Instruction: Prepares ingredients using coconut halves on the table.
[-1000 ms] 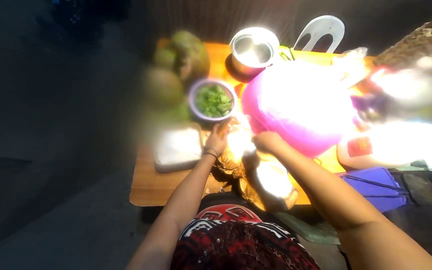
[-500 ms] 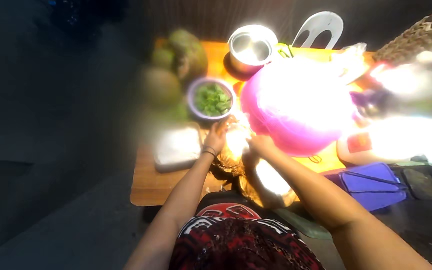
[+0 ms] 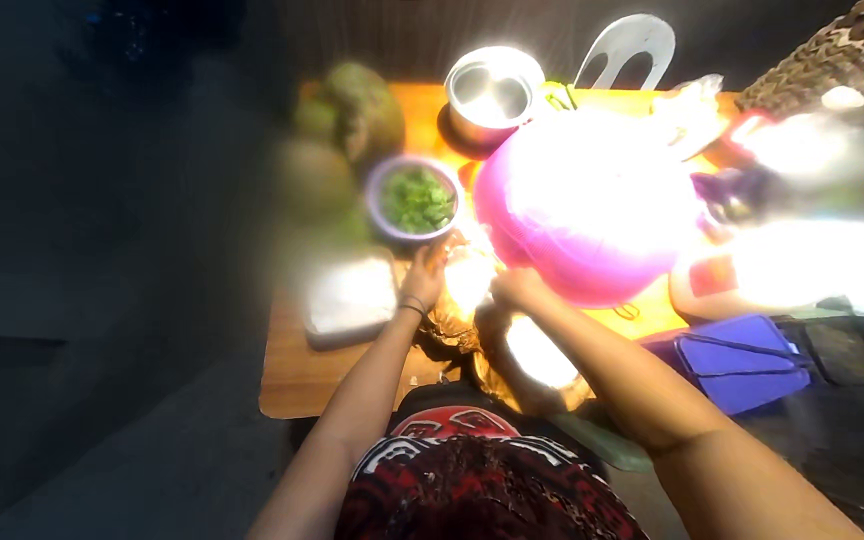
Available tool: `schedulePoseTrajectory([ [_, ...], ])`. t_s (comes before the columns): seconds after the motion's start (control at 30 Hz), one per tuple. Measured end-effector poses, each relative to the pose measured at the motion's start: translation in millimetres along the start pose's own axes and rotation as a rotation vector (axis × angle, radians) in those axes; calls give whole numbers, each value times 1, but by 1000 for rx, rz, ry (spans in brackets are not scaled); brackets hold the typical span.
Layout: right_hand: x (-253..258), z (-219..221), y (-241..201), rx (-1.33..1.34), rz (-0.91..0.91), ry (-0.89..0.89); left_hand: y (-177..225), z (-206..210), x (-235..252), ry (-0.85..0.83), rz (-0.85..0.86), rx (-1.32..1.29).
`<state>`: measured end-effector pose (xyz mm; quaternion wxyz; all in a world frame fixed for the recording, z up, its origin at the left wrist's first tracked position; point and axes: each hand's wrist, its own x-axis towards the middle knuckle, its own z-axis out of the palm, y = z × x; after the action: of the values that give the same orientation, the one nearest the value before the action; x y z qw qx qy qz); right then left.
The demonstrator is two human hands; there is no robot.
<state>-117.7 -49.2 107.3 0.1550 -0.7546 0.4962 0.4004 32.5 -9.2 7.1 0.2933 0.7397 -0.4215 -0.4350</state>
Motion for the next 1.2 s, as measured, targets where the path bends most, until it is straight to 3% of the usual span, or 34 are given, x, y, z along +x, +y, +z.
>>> schedulePoseTrajectory([
  [0.07, -1, -12, -3, 49, 10, 49, -3, 1, 0, 10, 15, 1],
  [0.17, 18, 11, -3, 100, -14, 142, -1, -1, 1, 0, 1, 3],
  [0.23, 19, 23, 2, 56, -22, 98, -1, -1, 1, -6, -9, 4],
  [0.33, 3, 5, 10, 27, -11, 3, -3, 0, 1, 8, 13, 10],
  [0.5, 17, 26, 4, 252, -57, 211, -7, 1, 1, 27, 39, 5],
  [0.63, 9, 32, 0, 166, -50, 73, -11, 2, -1, 37, 32, 8],
  [0.73, 10, 13, 2, 186, -33, 83, -9, 2, -4, 57, 32, 1],
  [0.83, 18, 21, -1, 294, -70, 182, -8, 1, -3, 54, 19, 16],
  [1.03, 6, 14, 6, 177, -45, 23, -9, 3, -1, 69, 39, 18],
  [1.2, 42, 44, 7, 411, -152, 194, -12, 4, 1, 76, 43, 5],
])
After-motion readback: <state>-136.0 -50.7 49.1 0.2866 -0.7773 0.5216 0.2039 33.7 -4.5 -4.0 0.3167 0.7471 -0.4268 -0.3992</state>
